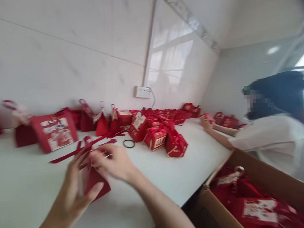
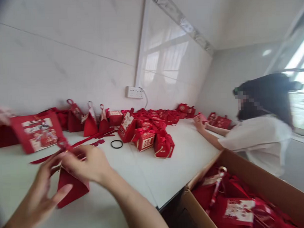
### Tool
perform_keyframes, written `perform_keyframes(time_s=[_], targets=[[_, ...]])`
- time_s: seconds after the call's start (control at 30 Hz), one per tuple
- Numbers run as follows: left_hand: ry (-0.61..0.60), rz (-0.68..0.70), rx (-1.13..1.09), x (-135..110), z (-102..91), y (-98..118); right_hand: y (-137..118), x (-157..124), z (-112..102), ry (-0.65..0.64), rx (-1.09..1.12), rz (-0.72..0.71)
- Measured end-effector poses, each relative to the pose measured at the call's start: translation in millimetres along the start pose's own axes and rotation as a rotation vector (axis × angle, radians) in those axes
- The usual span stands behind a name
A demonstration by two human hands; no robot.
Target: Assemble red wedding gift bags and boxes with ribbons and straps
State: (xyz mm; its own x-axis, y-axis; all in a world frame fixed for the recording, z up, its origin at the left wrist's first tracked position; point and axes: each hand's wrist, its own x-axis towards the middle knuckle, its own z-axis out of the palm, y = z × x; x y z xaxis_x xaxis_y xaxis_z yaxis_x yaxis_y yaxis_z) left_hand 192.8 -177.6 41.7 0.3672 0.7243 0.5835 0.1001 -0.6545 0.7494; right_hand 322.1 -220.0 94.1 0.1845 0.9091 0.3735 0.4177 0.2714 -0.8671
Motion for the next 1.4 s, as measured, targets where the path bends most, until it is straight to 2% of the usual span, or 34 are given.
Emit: perform_keyframes(time_s=[0.07, 0.1, 0.17, 0.2, 0.23, 0.27, 0.43, 0.57, 0.67, 0.83, 0.97, 1.1, 1.27, 1.4], targets=[[-0.071, -0.099, -0.166, -0.1, -3.0, 9.9, 7.6, 2.8, -8.2, -0.076, 0.197, -0.001], [-0.084, -0.124, -0.193, 1.4, -4.9, 13.1, 12.0, 5.1, -12.0, -0.048, 0.234, -0.016], [-0.081, -0.147, -0.206, 5.2, -9.1, 14.8, 19.4, 9.2, -17.9, 0.174, 0.099, -0.070], [-0.086, -0.144, -0.226, 6.7, -11.4, 13.7, 21.5, 10.1, -20.0, 0.249, 0.028, -0.114], [-0.084, -0.145, -0.254, 7.8, -13.7, 11.8, 22.2, 10.1, -21.7, 0.259, -0.007, -0.148], [-0.083, -0.146, -0.290, 8.5, -16.0, 9.6, 21.7, 9.1, -22.9, 0.242, -0.001, -0.166], [-0.153, -0.188, -0.399, 13.4, -27.2, 7.4, 10.3, -0.4, -24.1, -0.034, 0.123, -0.169], [-0.198, -0.204, -0.296, 23.0, -29.8, 19.6, 7.0, -1.7, -23.1, -0.049, 0.004, -0.185], [-0.115, -0.138, -0.170, 30.2, -23.6, 25.1, 8.8, -0.5, -23.8, -0.038, -0.045, -0.228], [-0.045, -0.081, -0.135, 36.8, -12.7, 18.6, 13.6, 2.5, -27.6, -0.057, -0.104, -0.272], [-0.019, -0.033, -0.078, 35.5, -12.4, 15.1, 17.2, 5.0, -28.9, -0.064, -0.112, -0.298], [0.005, -0.041, -0.045, 33.2, -12.2, 15.6, 18.1, 6.3, -27.0, -0.066, -0.131, -0.280], [0.027, -0.054, -0.017, 35.2, -14.6, 22.0, 9.7, 4.6, -18.7, -0.001, -0.144, -0.276], [0.042, -0.100, 0.021, 36.7, -12.7, 22.4, 5.2, -5.7, -16.1, 0.145, -0.104, -0.218]])
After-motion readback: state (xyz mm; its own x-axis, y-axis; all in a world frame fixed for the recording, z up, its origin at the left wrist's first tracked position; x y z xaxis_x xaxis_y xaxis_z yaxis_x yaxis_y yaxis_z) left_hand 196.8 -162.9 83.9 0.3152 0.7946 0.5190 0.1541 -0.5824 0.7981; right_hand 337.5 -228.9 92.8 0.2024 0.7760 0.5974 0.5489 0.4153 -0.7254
